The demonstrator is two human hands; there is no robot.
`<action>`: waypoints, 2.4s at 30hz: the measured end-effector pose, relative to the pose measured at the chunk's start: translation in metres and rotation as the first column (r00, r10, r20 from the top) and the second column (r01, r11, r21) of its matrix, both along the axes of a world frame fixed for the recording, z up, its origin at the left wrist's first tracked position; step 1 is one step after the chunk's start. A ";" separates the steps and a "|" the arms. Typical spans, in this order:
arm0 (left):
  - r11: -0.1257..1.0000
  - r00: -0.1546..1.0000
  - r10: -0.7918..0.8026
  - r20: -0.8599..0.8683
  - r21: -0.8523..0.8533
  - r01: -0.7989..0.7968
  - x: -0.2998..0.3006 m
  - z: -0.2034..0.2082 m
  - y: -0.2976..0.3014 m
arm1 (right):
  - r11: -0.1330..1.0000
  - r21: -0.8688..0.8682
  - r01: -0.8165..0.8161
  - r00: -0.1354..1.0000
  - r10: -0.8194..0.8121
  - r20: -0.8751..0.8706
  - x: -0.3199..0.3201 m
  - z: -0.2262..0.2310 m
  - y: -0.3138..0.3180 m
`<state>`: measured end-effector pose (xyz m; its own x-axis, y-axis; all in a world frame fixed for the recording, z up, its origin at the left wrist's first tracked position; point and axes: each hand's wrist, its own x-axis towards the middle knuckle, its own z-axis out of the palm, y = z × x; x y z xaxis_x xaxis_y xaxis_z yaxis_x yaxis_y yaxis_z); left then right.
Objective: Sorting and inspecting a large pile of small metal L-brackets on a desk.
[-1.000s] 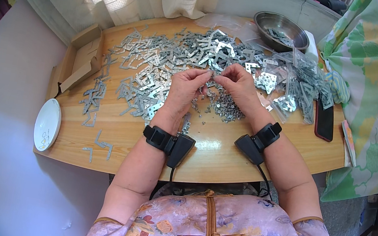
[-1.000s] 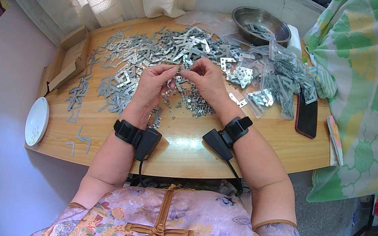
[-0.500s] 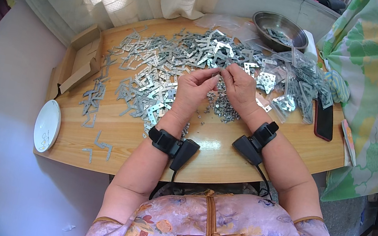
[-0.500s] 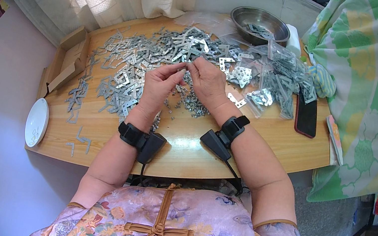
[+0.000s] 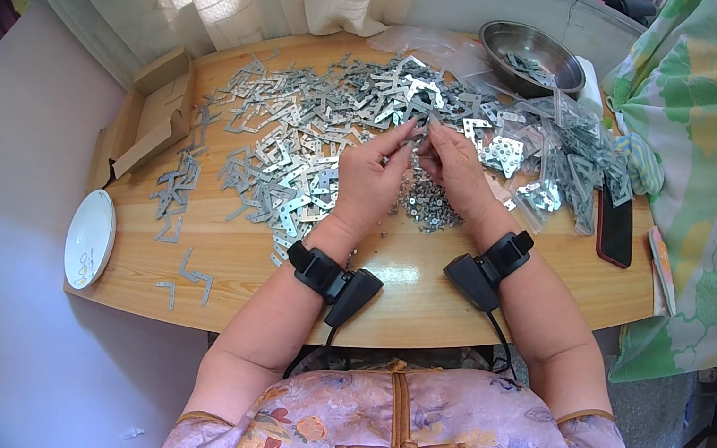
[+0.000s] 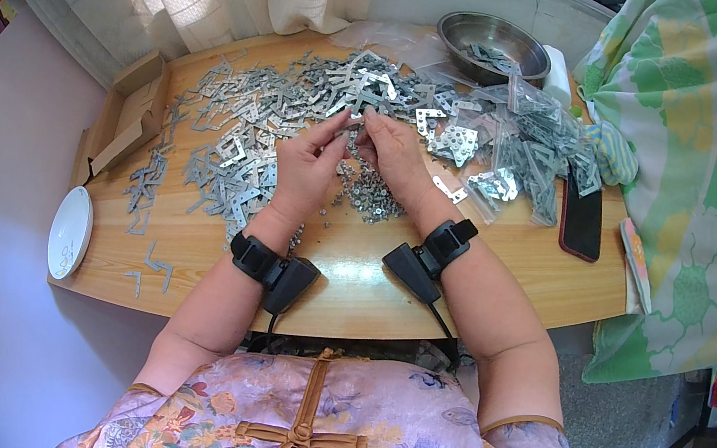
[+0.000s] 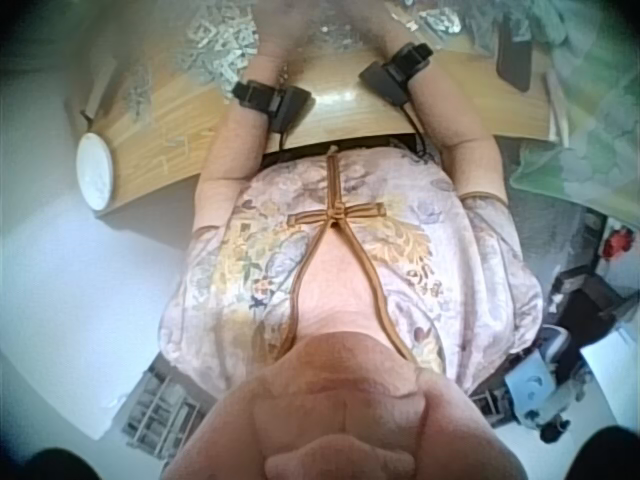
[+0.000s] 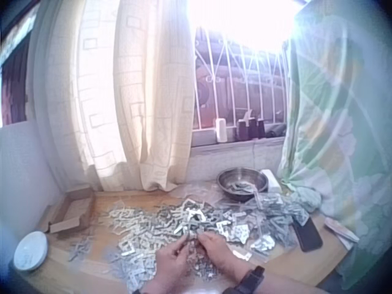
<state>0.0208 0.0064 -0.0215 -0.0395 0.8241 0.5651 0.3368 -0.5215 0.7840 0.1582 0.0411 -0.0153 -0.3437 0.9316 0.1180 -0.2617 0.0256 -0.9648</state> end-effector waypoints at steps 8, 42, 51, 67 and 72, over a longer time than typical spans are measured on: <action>0.936 0.844 -0.011 0.536 -0.292 0.198 -0.009 0.007 0.001 | 0.813 0.577 0.074 0.818 -0.380 0.431 0.008 -0.010 0.011; 0.936 0.795 0.011 0.607 -0.286 0.206 -0.009 0.004 0.004 | 0.618 0.747 -0.247 0.525 -0.562 0.639 0.012 -0.003 0.007; 0.885 0.751 -0.024 0.660 -0.336 0.323 -0.011 -0.004 0.007 | 0.603 0.648 -0.465 0.324 -0.565 0.759 0.014 0.000 0.004; 0.832 0.758 0.008 0.652 -0.425 0.356 -0.013 0.000 0.004 | 0.533 0.628 -0.568 0.231 -0.629 0.742 0.011 -0.006 0.008; 0.830 0.745 -0.002 0.667 -0.415 0.374 -0.014 0.001 0.005 | 0.557 0.691 -0.461 0.359 -0.595 0.719 0.012 -0.005 0.007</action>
